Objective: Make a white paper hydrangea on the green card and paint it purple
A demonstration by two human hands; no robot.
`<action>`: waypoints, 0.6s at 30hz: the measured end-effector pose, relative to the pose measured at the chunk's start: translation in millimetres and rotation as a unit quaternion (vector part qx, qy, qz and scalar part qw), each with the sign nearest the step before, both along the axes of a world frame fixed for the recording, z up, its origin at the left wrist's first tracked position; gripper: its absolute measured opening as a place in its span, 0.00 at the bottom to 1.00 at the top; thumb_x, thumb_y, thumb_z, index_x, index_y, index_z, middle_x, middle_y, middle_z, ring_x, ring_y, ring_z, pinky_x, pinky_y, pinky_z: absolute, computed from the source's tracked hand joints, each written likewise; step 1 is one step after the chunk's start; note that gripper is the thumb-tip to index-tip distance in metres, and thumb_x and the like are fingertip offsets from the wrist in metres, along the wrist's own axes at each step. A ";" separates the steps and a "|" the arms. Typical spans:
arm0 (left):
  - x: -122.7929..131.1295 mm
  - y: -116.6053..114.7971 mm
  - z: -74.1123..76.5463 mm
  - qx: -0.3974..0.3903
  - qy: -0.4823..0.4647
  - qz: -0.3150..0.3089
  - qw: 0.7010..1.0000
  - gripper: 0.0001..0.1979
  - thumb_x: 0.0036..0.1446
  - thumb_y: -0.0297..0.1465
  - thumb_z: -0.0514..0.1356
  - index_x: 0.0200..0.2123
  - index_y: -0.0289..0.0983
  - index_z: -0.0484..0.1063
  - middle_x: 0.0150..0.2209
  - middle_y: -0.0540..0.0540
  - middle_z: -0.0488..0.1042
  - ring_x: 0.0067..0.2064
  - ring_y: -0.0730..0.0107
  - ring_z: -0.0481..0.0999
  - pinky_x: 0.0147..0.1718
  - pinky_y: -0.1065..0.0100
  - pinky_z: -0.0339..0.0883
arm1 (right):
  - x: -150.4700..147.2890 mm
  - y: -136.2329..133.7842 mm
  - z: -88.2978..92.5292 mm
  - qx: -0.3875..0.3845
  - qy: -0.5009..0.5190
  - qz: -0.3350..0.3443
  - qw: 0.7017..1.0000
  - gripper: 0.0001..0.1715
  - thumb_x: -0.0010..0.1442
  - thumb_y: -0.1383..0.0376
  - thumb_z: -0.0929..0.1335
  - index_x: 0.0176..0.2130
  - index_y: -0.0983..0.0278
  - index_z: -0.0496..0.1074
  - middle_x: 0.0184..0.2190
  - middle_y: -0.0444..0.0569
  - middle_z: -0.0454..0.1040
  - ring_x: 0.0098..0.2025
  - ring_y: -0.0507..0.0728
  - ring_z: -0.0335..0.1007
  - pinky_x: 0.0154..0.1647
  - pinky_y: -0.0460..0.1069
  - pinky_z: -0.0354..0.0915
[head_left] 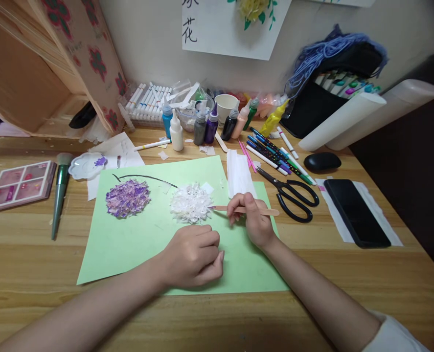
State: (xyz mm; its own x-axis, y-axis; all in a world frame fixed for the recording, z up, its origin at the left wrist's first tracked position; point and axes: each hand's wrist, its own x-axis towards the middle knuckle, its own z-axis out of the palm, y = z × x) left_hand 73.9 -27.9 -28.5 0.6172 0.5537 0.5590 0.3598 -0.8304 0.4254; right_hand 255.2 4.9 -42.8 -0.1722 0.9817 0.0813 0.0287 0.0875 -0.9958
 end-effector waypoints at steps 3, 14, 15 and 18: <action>0.0 0.1 0.1 -0.002 0.003 0.000 1.000 0.17 0.56 0.23 0.52 0.16 0.37 0.60 0.18 0.50 0.62 0.21 0.73 0.54 0.20 0.67 0.49 | -0.2 0.0 -1.3 0.001 -0.004 0.018 1.000 0.32 0.68 0.47 0.56 0.26 0.62 0.72 0.18 0.43 0.68 0.22 0.50 0.64 0.24 0.46 0.58; 1.0 0.2 -2.0 -0.009 0.008 -0.021 1.000 0.17 0.56 0.24 0.51 0.15 0.38 0.59 0.18 0.51 0.60 0.21 0.73 0.56 0.19 0.67 0.50 | -1.2 -0.1 -5.3 0.014 -0.050 0.048 0.997 0.30 0.69 0.50 0.55 0.26 0.63 0.70 0.22 0.43 0.69 0.24 0.50 0.66 0.26 0.46 0.62; 1.3 -0.1 -2.8 -0.015 0.017 -0.029 0.999 0.17 0.56 0.24 0.51 0.15 0.38 0.59 0.18 0.51 0.59 0.21 0.73 0.56 0.19 0.67 0.50 | -2.0 0.0 -4.6 0.018 -0.055 0.048 0.997 0.30 0.69 0.50 0.55 0.26 0.63 0.69 0.22 0.43 0.69 0.24 0.50 0.66 0.26 0.46 0.62; 2.7 -0.6 -5.5 -0.049 0.070 -0.057 0.995 0.17 0.56 0.25 0.51 0.15 0.38 0.60 0.19 0.51 0.59 0.20 0.74 0.56 0.19 0.67 0.51 | -5.0 -0.1 -3.1 0.030 -0.079 0.042 0.996 0.30 0.68 0.48 0.55 0.25 0.62 0.68 0.22 0.43 0.67 0.24 0.50 0.65 0.27 0.46 0.64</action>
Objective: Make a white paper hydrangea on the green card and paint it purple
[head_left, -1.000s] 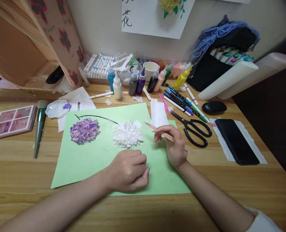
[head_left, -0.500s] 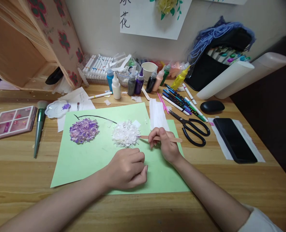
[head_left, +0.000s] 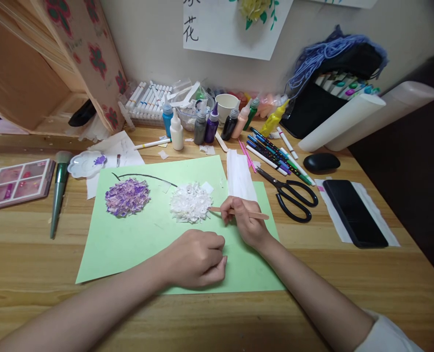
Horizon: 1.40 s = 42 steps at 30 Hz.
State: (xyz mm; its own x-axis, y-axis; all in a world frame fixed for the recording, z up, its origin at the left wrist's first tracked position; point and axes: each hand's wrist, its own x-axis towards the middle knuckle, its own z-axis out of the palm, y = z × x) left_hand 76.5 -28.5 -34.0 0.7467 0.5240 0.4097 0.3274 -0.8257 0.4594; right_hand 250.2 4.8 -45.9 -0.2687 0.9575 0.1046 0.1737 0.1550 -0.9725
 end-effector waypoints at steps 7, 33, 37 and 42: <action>1.1 1.1 -2.0 -0.080 0.075 -0.026 0.994 0.17 0.56 0.25 0.51 0.15 0.37 0.59 0.20 0.51 0.59 0.21 0.75 0.56 0.21 0.68 0.53 | -5.1 -0.7 1.6 -0.034 0.037 -0.029 0.998 0.31 0.67 0.46 0.56 0.24 0.62 0.67 0.18 0.43 0.66 0.21 0.51 0.63 0.24 0.47 0.62; -0.8 -2.3 -4.0 -0.028 0.080 -0.026 0.996 0.16 0.54 0.25 0.53 0.15 0.38 0.59 0.19 0.50 0.61 0.20 0.74 0.59 0.20 0.67 0.53 | 10.6 5.8 8.0 0.095 0.019 -0.213 0.972 0.21 0.66 0.53 0.61 0.29 0.61 0.71 0.25 0.46 0.75 0.25 0.53 0.68 0.27 0.48 0.65; -1.2 -4.6 -6.5 -0.002 0.073 -0.012 0.997 0.15 0.52 0.25 0.54 0.14 0.37 0.59 0.19 0.50 0.61 0.19 0.75 0.59 0.19 0.66 0.51 | 7.8 21.3 5.6 0.075 -0.093 -0.118 0.986 0.10 0.65 0.59 0.63 0.42 0.61 0.70 0.46 0.53 0.78 0.49 0.59 0.74 0.48 0.54 0.68; -1.8 -5.4 -10.0 0.011 0.085 -0.001 0.996 0.15 0.51 0.26 0.55 0.14 0.38 0.58 0.18 0.51 0.58 0.18 0.75 0.57 0.18 0.67 0.51 | -8.4 38.1 3.7 0.087 -0.163 -0.049 0.982 0.08 0.58 0.61 0.69 0.38 0.61 0.70 0.44 0.55 0.79 0.46 0.61 0.76 0.46 0.57 0.69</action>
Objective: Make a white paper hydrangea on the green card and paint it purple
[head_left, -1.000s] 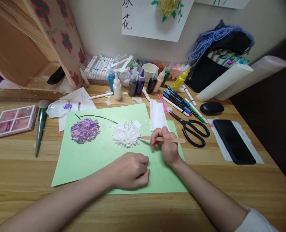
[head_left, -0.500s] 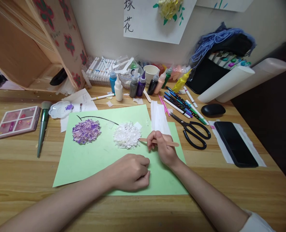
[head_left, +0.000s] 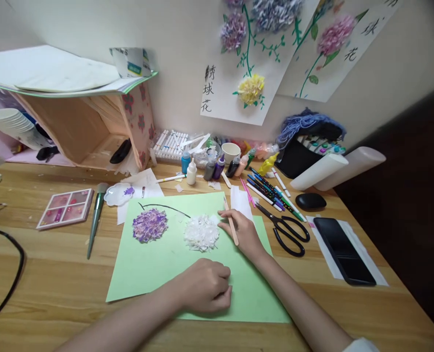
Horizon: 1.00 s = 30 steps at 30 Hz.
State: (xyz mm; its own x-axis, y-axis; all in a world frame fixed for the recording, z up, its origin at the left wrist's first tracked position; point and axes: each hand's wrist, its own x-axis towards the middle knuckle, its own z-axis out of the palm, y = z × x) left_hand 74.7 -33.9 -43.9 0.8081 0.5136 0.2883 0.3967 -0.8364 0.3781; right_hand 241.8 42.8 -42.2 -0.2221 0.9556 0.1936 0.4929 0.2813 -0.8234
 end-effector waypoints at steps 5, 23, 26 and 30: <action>2.1 -1.7 -7.9 0.006 0.005 0.003 1.000 0.15 0.49 0.27 0.56 0.14 0.38 0.59 0.17 0.51 0.58 0.18 0.74 0.58 0.17 0.66 0.51 | -8.7 13.9 13.7 -0.003 -0.051 0.093 0.994 0.03 0.60 0.66 0.66 0.35 0.63 0.69 0.33 0.49 0.78 0.34 0.56 0.75 0.36 0.50 0.68; -99.0 102.1 59.5 -0.093 0.119 0.283 0.947 0.02 0.49 0.27 0.66 0.29 0.38 0.77 0.34 0.45 0.77 0.41 0.57 0.72 0.38 0.61 0.58 | 28.7 38.9 21.7 0.063 -0.092 -0.072 0.991 0.06 0.58 0.65 0.64 0.37 0.62 0.68 0.39 0.56 0.77 0.42 0.64 0.73 0.42 0.57 0.65; -101.3 105.8 49.6 -0.127 0.117 0.273 0.946 0.01 0.51 0.29 0.65 0.28 0.38 0.77 0.32 0.47 0.77 0.39 0.60 0.73 0.38 0.63 0.58 | 18.8 29.5 17.6 0.030 -0.091 -0.071 0.993 0.08 0.57 0.60 0.65 0.37 0.62 0.66 0.36 0.53 0.77 0.36 0.62 0.74 0.36 0.54 0.66; -104.6 106.9 43.1 -0.143 0.107 0.260 0.949 0.04 0.54 0.27 0.61 0.27 0.38 0.75 0.31 0.47 0.77 0.38 0.62 0.72 0.39 0.63 0.59 | 2.5 33.2 11.4 0.014 -0.078 -0.084 0.993 0.11 0.53 0.59 0.67 0.35 0.61 0.63 0.27 0.49 0.73 0.28 0.61 0.70 0.31 0.52 0.63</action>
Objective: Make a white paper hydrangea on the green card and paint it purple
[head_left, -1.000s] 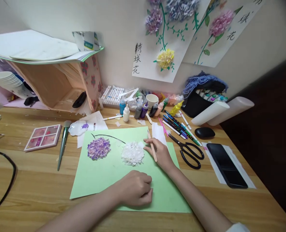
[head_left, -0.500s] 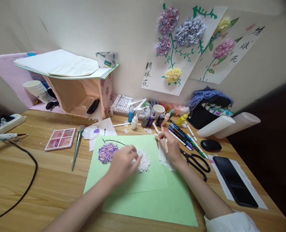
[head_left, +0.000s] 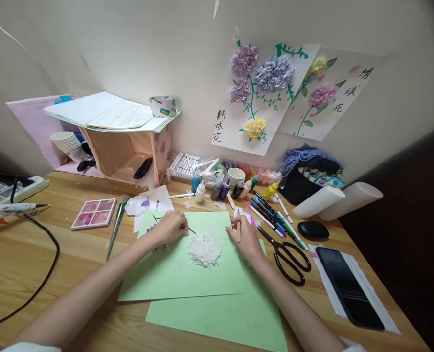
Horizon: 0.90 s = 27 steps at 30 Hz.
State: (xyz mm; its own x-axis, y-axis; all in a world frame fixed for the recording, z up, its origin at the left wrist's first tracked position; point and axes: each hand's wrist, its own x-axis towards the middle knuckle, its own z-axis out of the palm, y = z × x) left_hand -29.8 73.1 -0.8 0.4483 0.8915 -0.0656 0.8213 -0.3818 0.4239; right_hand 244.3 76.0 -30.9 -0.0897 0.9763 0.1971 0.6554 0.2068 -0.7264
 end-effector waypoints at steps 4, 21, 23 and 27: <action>3.3 -6.4 -3.7 0.019 -0.015 -0.004 1.000 0.04 0.55 0.26 0.58 0.30 0.36 0.73 0.35 0.45 0.75 0.40 0.62 0.71 0.40 0.64 0.59 | -6.7 4.6 0.6 0.006 0.040 -0.012 0.999 0.11 0.54 0.59 0.66 0.33 0.60 0.60 0.28 0.48 0.71 0.28 0.59 0.67 0.30 0.51 0.61; -59.6 90.7 91.4 -0.009 -0.144 0.106 0.984 0.13 0.38 0.40 0.68 0.27 0.37 0.77 0.28 0.46 0.79 0.34 0.61 0.76 0.36 0.67 0.66 | 49.9 -14.0 68.3 0.197 0.276 -0.048 0.939 0.21 0.52 0.60 0.72 0.29 0.59 0.54 0.30 0.44 0.69 0.31 0.54 0.67 0.33 0.49 0.62; -61.3 90.1 99.9 -0.025 -0.173 0.113 0.978 0.20 0.37 0.46 0.67 0.30 0.38 0.79 0.33 0.44 0.81 0.38 0.57 0.77 0.39 0.65 0.68 | 64.6 -12.4 79.2 0.244 0.285 -0.065 0.924 0.23 0.51 0.60 0.74 0.28 0.59 0.55 0.29 0.42 0.68 0.30 0.53 0.66 0.34 0.49 0.62; -62.0 66.9 109.3 -0.017 -0.254 0.155 0.955 0.38 0.47 0.63 0.50 0.39 0.36 0.78 0.43 0.38 0.80 0.49 0.50 0.76 0.48 0.59 0.68 | 82.5 -8.1 93.4 0.294 0.307 -0.109 0.899 0.24 0.49 0.60 0.75 0.28 0.59 0.55 0.29 0.41 0.67 0.29 0.52 0.64 0.35 0.49 0.61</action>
